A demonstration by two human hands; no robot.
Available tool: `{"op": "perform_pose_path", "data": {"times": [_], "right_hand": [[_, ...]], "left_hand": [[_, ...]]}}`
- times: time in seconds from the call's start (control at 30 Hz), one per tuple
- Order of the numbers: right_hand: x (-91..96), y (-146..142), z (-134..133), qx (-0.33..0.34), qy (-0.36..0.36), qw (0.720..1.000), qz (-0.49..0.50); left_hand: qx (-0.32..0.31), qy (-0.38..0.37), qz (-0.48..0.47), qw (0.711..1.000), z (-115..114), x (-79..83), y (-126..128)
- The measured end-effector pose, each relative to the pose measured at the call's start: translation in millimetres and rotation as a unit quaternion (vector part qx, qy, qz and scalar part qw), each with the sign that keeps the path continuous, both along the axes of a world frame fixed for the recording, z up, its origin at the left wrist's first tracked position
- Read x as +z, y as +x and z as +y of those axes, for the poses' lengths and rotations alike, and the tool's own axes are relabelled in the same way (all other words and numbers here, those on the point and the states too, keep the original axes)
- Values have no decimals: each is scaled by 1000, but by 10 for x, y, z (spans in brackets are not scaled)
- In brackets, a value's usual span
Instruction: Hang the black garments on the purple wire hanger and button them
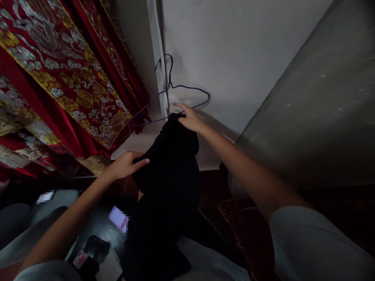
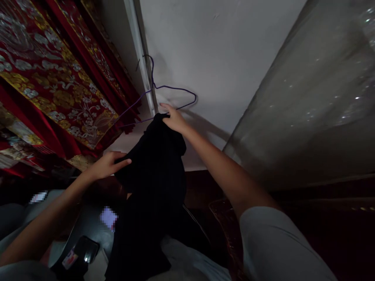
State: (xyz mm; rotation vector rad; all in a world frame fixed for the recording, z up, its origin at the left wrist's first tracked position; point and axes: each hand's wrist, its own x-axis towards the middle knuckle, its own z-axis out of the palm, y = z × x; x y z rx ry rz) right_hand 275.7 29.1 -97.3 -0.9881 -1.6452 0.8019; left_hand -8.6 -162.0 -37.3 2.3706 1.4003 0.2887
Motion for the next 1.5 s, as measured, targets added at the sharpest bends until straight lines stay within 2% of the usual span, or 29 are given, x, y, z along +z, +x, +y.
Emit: {"op": "perform_pose_path", "data": {"times": [0.1,0.23,0.33,0.43,0.53,0.63,0.77,0.9,1.0,1.07,1.17,1.23,1.3,1.4,1.5], "right_hand": [[-131,-58,5,14,-1,997,-78],[-247,233,-224,-109,25,978,-175],[-199,571,-424,-153,49,969,-185],[-54,791,-581,-131,62,977,-159],[79,853,-703,-73,49,988,-125],[118,824,-792,-35,38,993,-106],[50,660,-873,13,30,994,-102],[-28,390,-1006,50,31,995,-78],[2,333,-1124,54,54,996,-47],[99,444,-1166,39,44,998,-25],[369,798,-1164,-30,3,994,109],[595,1070,-1152,-66,4,972,227],[793,1293,-1157,-37,-8,963,268],[942,1475,-1186,25,-119,970,210],[931,1525,-1181,7,-251,954,165]], "left_hand": [[-14,60,100,993,-29,-32,6],[43,80,204,975,84,-199,-115],[81,63,229,968,242,-334,-182],[96,93,219,967,423,-344,-159],[91,144,150,974,589,-219,-81],[49,197,29,979,719,-34,4],[25,269,-157,950,952,168,175],[47,277,-267,922,1373,243,402],[55,267,-278,921,1605,245,470],[56,267,-264,925,1622,251,435],[70,297,-212,929,1483,299,324],[77,316,-159,932,1361,365,267],[70,323,-123,936,1275,452,234],[33,311,-112,943,1246,588,197],[7,250,-127,960,1288,681,153]]}}
